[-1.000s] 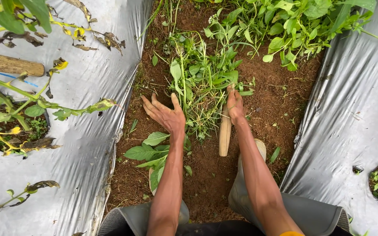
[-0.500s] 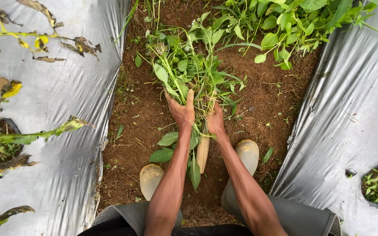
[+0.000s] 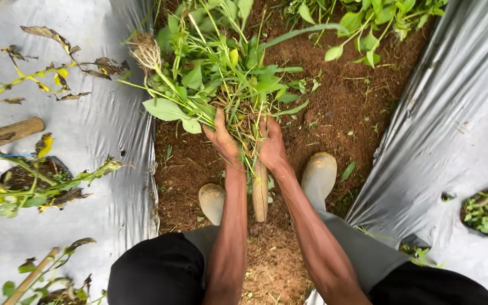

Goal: The person uses a hand hoe to loosen soil and remove weeds from a garden bed covered with plastic mulch. They gather the uprooted weeds by hand and discard them to the side.

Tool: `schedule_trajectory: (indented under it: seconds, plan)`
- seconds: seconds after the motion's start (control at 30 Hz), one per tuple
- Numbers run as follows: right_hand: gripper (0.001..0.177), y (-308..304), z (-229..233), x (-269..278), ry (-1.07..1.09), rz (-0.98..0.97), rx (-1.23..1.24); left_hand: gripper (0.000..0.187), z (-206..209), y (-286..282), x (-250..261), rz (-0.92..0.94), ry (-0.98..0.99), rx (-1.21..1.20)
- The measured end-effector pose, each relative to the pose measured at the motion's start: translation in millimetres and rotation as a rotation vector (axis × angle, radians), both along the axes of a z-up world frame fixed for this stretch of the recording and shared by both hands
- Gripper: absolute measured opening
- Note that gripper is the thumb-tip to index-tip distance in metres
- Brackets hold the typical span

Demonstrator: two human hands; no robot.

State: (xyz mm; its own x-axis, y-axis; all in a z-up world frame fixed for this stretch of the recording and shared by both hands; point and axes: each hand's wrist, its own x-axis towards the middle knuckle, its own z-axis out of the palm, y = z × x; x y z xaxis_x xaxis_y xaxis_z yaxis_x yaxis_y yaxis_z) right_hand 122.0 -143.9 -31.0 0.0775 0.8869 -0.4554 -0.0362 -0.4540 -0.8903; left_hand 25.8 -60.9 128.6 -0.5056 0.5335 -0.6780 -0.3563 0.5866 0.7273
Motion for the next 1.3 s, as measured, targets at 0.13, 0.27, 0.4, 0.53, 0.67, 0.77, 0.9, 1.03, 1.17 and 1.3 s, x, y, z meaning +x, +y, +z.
schedule_trajectory:
  seconds: [0.13,0.27,0.4,0.53,0.67,0.77,0.9,1.03,1.17,1.3]
  plan:
    - [0.063,17.8,183.0,-7.0,0.448,-0.288,-0.108,0.105,96.0,-0.3,16.8,-0.041,0.047,0.101]
    - [0.05,31.7,279.1,21.9,0.557,-0.536,-0.226,0.099,182.0,-7.7,35.8,-0.157,0.042,0.116]
    - [0.024,9.7,405.4,48.0,0.231,-0.391,-0.206,0.116,300.4,-21.8,59.4,-0.176,-0.039,0.034]
    - [0.058,-13.8,535.1,61.7,0.413,-0.665,-0.384,0.12,427.9,-35.1,76.1,-0.291,-0.156,-0.01]
    - [0.069,-65.8,595.7,103.2,0.643,-0.683,-0.385,0.125,574.8,-55.2,74.3,-0.447,-0.213,-0.085]
    - [0.062,-65.2,667.0,106.5,0.591,-0.62,-0.327,0.123,608.6,-93.2,75.4,-0.458,-0.242,-0.071]
    - [0.053,-89.0,738.0,103.4,0.486,-0.552,-0.315,0.113,668.0,-127.1,72.2,-0.383,-0.209,-0.037]
    - [0.043,-84.5,776.0,91.5,0.402,-0.456,-0.3,0.098,713.5,-136.1,62.9,-0.24,-0.103,0.044]
    - [0.038,-64.7,791.9,85.4,0.302,-0.287,-0.281,0.099,769.6,-136.0,45.5,0.01,-0.125,0.091]
    - [0.04,-54.3,817.3,68.9,0.208,-0.129,-0.299,0.115,840.5,-134.9,8.7,0.214,-0.166,0.136]
